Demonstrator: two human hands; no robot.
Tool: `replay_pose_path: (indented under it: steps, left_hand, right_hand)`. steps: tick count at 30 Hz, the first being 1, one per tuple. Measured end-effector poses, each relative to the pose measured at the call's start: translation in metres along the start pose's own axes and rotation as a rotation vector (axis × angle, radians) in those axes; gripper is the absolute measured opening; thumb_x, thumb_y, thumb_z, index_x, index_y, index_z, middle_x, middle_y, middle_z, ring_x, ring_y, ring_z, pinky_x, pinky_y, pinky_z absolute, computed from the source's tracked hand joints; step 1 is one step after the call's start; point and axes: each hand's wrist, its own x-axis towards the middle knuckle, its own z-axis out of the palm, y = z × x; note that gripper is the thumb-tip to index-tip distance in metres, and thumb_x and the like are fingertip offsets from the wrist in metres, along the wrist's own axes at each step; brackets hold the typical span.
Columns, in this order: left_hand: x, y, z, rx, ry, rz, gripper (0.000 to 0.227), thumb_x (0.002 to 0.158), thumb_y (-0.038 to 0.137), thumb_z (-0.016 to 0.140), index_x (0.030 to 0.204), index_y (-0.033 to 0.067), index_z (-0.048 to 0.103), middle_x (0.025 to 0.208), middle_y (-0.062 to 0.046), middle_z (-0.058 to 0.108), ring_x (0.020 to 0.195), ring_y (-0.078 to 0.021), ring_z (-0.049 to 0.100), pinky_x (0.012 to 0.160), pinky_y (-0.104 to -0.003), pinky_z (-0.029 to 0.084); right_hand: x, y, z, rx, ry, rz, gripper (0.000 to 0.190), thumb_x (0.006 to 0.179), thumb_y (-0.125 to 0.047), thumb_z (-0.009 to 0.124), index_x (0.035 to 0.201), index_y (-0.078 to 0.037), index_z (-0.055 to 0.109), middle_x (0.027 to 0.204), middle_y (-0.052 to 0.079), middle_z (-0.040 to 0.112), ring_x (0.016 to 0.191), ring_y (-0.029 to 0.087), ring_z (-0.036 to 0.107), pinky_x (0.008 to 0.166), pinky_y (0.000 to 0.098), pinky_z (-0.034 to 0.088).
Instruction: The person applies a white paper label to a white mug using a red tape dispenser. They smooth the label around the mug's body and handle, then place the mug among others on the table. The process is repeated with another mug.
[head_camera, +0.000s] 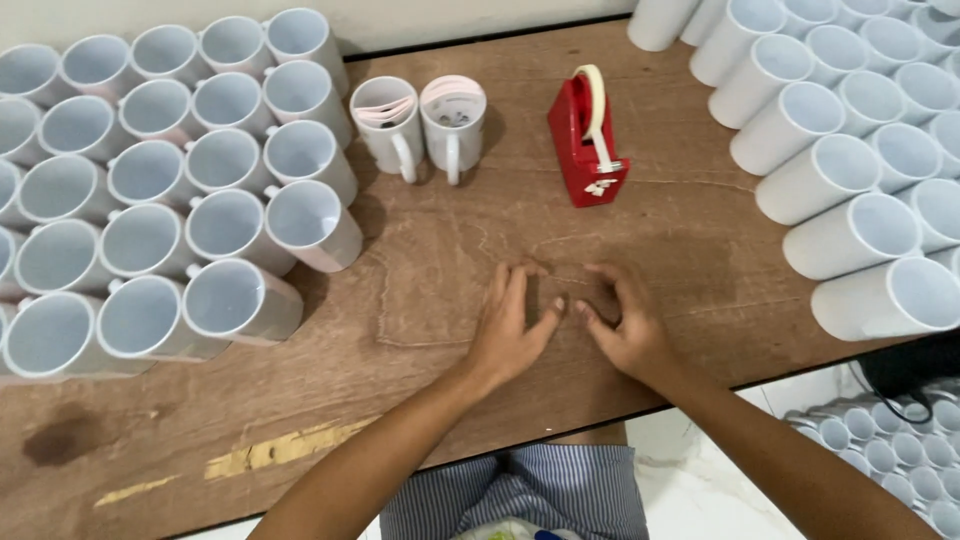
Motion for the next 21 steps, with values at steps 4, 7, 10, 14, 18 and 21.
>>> replay_pose_path:
  steps: [4,7,10,14,18,21]
  left_hand:
    - [0.029,0.022,0.02,-0.032,0.025,0.119,0.027,0.089,0.014,0.057,0.111,0.0,0.048,0.113,-0.024,0.047,0.113,-0.0496,0.05,0.093,-0.056,0.041]
    - [0.048,0.033,0.051,-0.069,-0.057,0.153,0.026,0.091,0.011,0.053,0.115,-0.0002,0.046,0.113,-0.022,0.049,0.114,-0.0474,0.051,0.093,-0.056,0.042]
    - [0.074,0.03,0.09,-0.148,-0.037,0.222,0.032,0.093,0.013,0.051,0.118,-0.0026,0.041,0.12,-0.027,0.044,0.121,-0.0511,0.044,0.098,-0.058,0.039]
    - [0.114,0.027,0.129,-0.128,-0.007,0.129,0.049,0.095,0.024,0.051,0.134,0.0022,0.03,0.142,-0.031,0.023,0.136,-0.0512,0.021,0.108,-0.062,0.025]
    - [0.149,0.037,0.144,-0.168,0.103,0.129,0.052,0.096,0.022,0.051,0.136,-0.0046,0.029,0.145,-0.039,0.013,0.138,-0.0549,0.009,0.11,-0.066,0.013]
    - [0.165,0.049,0.142,-0.254,0.175,0.114,0.051,0.097,0.022,0.047,0.135,-0.0093,0.03,0.144,-0.042,0.012,0.137,-0.0566,0.01,0.109,-0.067,0.012]
  right_hand:
    - [0.02,0.042,-0.022,-0.081,0.167,0.105,0.054,0.082,-0.011,0.07,0.128,0.0,0.044,0.113,0.021,0.049,0.109,0.041,0.053,0.095,0.052,0.043]
    - [0.039,0.053,-0.029,-0.05,0.223,0.18,0.059,0.083,-0.012,0.069,0.132,0.0,0.038,0.119,0.023,0.045,0.117,0.045,0.047,0.1,0.0554,0.039]
    - [0.06,0.079,-0.03,-0.017,0.263,0.149,0.062,0.081,-0.006,0.069,0.133,0.001,0.034,0.12,0.025,0.04,0.121,0.05,0.039,0.104,0.0573,0.031]
    - [0.093,0.108,-0.031,0.063,0.377,0.116,0.063,0.083,-0.013,0.064,0.138,-0.005,0.033,0.125,0.019,0.038,0.126,0.037,0.04,0.106,0.0423,0.035]
    - [0.129,0.111,-0.058,0.086,0.44,0.099,0.056,0.088,-0.016,0.061,0.137,-0.006,0.035,0.125,0.018,0.038,0.126,0.037,0.04,0.107,0.0432,0.034]
    - [0.151,0.101,-0.056,0.053,0.463,0.067,0.055,0.089,-0.016,0.06,0.137,-0.007,0.035,0.126,0.017,0.038,0.125,0.035,0.039,0.107,0.0434,0.034]
